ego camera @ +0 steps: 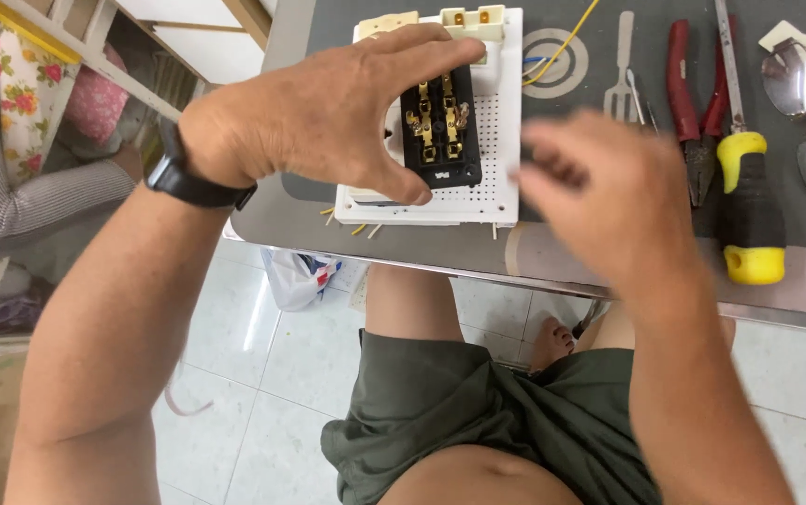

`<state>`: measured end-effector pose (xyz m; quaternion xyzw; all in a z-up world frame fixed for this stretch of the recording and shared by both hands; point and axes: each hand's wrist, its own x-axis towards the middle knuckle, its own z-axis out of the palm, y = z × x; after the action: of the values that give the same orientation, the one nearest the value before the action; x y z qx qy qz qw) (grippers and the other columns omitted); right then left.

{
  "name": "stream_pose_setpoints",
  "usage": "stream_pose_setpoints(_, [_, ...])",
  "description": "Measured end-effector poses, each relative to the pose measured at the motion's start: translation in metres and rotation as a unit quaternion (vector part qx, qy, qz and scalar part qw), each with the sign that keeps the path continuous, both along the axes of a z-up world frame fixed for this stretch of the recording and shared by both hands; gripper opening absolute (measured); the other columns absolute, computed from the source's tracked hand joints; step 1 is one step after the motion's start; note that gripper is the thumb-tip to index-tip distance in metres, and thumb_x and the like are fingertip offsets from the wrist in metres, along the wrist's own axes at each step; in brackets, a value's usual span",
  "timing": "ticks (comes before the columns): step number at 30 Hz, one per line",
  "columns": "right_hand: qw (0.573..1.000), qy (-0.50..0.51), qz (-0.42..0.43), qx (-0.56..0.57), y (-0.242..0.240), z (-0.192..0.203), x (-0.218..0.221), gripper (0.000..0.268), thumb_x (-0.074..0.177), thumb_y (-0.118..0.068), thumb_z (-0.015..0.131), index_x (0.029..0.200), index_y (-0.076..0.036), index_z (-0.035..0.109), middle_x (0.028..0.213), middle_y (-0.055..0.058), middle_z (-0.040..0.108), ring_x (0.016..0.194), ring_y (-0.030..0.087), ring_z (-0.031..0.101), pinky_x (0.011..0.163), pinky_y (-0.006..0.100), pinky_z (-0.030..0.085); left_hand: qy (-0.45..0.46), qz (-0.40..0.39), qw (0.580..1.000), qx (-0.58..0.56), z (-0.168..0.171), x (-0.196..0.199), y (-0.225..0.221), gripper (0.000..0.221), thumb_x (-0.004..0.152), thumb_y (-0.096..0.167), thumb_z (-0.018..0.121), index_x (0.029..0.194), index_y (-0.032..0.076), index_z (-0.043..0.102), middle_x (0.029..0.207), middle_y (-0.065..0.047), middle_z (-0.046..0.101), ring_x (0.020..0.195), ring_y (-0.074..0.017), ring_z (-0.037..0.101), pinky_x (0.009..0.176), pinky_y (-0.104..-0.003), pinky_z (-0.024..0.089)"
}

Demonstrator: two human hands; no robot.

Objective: Wiring and assembling an electrical panel by connecting wires to switches and outlets using a screwdriver.

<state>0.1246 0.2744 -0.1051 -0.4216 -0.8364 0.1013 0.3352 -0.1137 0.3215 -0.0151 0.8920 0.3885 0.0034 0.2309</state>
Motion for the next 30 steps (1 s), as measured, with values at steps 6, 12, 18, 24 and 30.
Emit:
stream_pose_setpoints(6, [0.992,-0.072,-0.053,0.091,-0.032,-0.03,-0.009,0.044,0.077,-0.011,0.081,0.12,-0.009,0.07,0.129,0.012,0.064,0.106,0.029,0.065,0.078,0.043,0.06,0.029,-0.019,0.999,-0.029,0.0,-0.002,0.009,0.105,0.068,0.044,0.077,0.151,0.007,0.024,0.157,-0.013,0.027,0.14,-0.03,0.026,0.108,-0.04,0.021])
stream_pose_setpoints(12, [0.983,-0.105,0.033,0.147,-0.022,-0.03,-0.011,0.016,0.08,-0.004,0.073,0.095,-0.003,0.069,0.112,0.009,0.066,0.086,0.023,0.069,0.061,0.035,0.058,0.04,0.011,0.997,-0.067,0.006,0.004,0.005,0.103,0.068,0.048,0.074,0.152,0.016,0.024,0.158,-0.007,0.027,0.141,-0.0272,0.026,0.11,-0.043,0.018])
stream_pose_setpoints(18, [0.971,-0.058,0.025,0.23,-0.022,-0.031,-0.017,0.005,0.086,-0.001,0.072,0.09,-0.003,0.073,0.104,0.014,0.073,0.08,0.028,0.07,0.064,0.035,0.058,-0.001,-0.028,0.996,-0.087,0.004,0.001,0.017,0.095,0.077,0.053,0.06,0.151,0.006,0.024,0.158,-0.014,0.026,0.142,-0.0297,0.028,0.111,-0.045,0.021])
stream_pose_setpoints(24, [0.949,-0.007,0.001,0.316,-0.031,-0.007,-0.019,0.012,0.086,0.012,0.07,0.084,0.001,0.07,0.093,0.014,0.073,0.073,0.024,0.066,0.066,0.03,0.055,0.097,0.047,0.99,-0.088,0.026,0.022,0.005,0.097,0.07,0.063,0.051,0.151,0.014,0.03,0.157,-0.005,0.032,0.138,-0.0248,0.033,0.108,-0.041,0.024])
stream_pose_setpoints(30, [0.935,0.01,-0.028,0.352,-0.034,-0.003,-0.017,0.019,0.082,0.016,0.069,0.079,-0.002,0.065,0.088,0.009,0.07,0.067,0.019,0.06,0.06,0.024,0.051,0.055,0.054,0.992,-0.105,0.024,0.019,0.009,0.095,0.069,0.063,0.049,0.147,0.011,0.037,0.153,-0.009,0.039,0.135,-0.0255,0.039,0.107,-0.039,0.029])
